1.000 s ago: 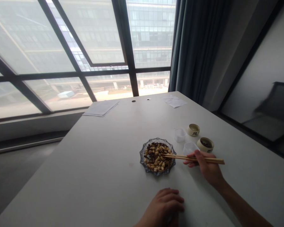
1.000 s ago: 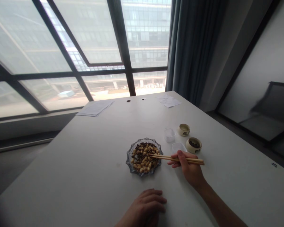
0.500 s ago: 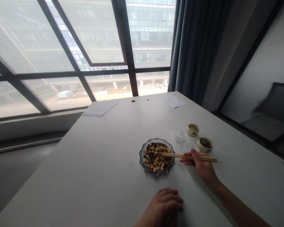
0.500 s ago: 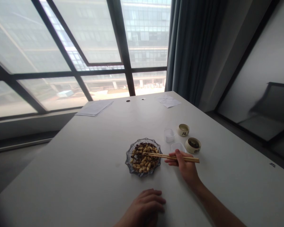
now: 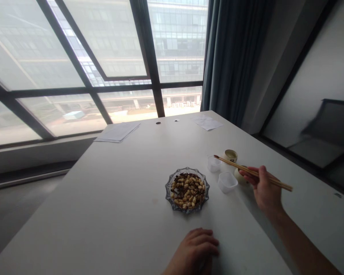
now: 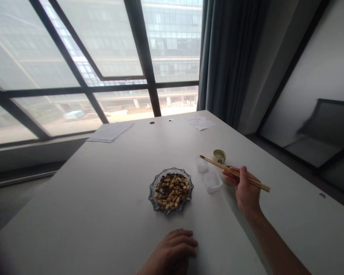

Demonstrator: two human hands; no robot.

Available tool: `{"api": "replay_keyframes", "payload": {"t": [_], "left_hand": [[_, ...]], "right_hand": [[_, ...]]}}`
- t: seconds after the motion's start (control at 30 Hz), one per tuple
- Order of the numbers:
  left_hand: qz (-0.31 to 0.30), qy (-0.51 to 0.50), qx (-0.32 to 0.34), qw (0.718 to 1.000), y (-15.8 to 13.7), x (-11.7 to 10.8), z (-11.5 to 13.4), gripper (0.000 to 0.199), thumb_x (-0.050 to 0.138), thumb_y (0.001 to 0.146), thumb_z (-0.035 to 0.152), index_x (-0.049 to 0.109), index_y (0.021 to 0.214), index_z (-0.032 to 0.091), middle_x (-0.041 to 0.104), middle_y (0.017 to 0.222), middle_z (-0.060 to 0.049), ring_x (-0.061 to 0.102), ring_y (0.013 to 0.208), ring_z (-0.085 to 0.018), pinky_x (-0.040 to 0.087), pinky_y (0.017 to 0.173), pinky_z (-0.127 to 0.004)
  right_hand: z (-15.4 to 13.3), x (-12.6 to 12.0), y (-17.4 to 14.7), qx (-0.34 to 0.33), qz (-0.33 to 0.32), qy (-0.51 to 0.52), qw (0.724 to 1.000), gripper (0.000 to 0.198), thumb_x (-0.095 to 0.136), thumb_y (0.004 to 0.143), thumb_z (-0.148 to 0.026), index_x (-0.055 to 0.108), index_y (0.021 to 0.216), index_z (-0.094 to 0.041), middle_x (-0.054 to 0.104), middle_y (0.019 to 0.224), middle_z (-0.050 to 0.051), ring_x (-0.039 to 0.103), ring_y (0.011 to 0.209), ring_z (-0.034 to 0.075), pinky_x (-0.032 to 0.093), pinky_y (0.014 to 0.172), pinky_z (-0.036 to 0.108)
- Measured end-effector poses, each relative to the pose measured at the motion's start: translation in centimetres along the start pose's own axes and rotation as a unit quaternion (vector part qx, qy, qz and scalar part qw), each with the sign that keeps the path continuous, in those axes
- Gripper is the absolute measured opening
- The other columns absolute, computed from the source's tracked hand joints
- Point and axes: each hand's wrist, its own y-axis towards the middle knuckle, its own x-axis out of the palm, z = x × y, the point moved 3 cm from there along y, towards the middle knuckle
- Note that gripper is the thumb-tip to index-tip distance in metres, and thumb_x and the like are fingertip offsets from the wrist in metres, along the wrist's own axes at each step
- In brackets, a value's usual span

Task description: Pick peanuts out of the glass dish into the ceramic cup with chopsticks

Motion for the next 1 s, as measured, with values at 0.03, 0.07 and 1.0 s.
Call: {"api": "replay_keyframes", "payload": {"t": [0.03,0.07,1.0], "left_hand": [[-0.001,0.0,-0.001,1.0,0.0,-0.1,0.1,0.044,0.053,0.066,-0.001,0.066,0.099,0.025,0.077,0.112,-0.003,0.065,0.117,-0.021,0.047,0.104,-0.033],[-0.003,0.001,-0.002,1.0,0.1,-0.1,0.1,0.044,0.053,0.066,-0.002,0.066,0.099,0.024,0.077,0.112,-0.003,0.065,0.117,-0.021,0.047,0.104,-0.033],[-0.005,-0.003,-0.006,1.0,0.0,0.1,-0.3,0.04,0.055,0.07,0.002,0.068,0.1,0.025,0.078,0.111,-0.003,0.066,0.117,-0.022,0.047,0.104,-0.034]], "right_hand": [[0.1,-0.2,0.3,-0.006,0.002,-0.011,1.0,0.047,0.072,0.083,-0.059,0.073,0.085,-0.012,0.078,0.079,0.011,0.078,0.071,0.022,0.063,0.06,0.024],[0.2,-0.3,0.5,-0.011,0.0,-0.024,1.0,0.047,0.072,0.084,-0.059,0.072,0.086,-0.011,0.078,0.08,0.011,0.078,0.072,0.023,0.063,0.061,0.026],[1.0,3.2,-5.8,-0.016,-0.231,-0.158,0.96,0.05,0.06,0.089,-0.064,0.074,0.086,-0.017,0.078,0.073,0.011,0.077,0.065,0.027,0.063,0.057,0.034]]}}
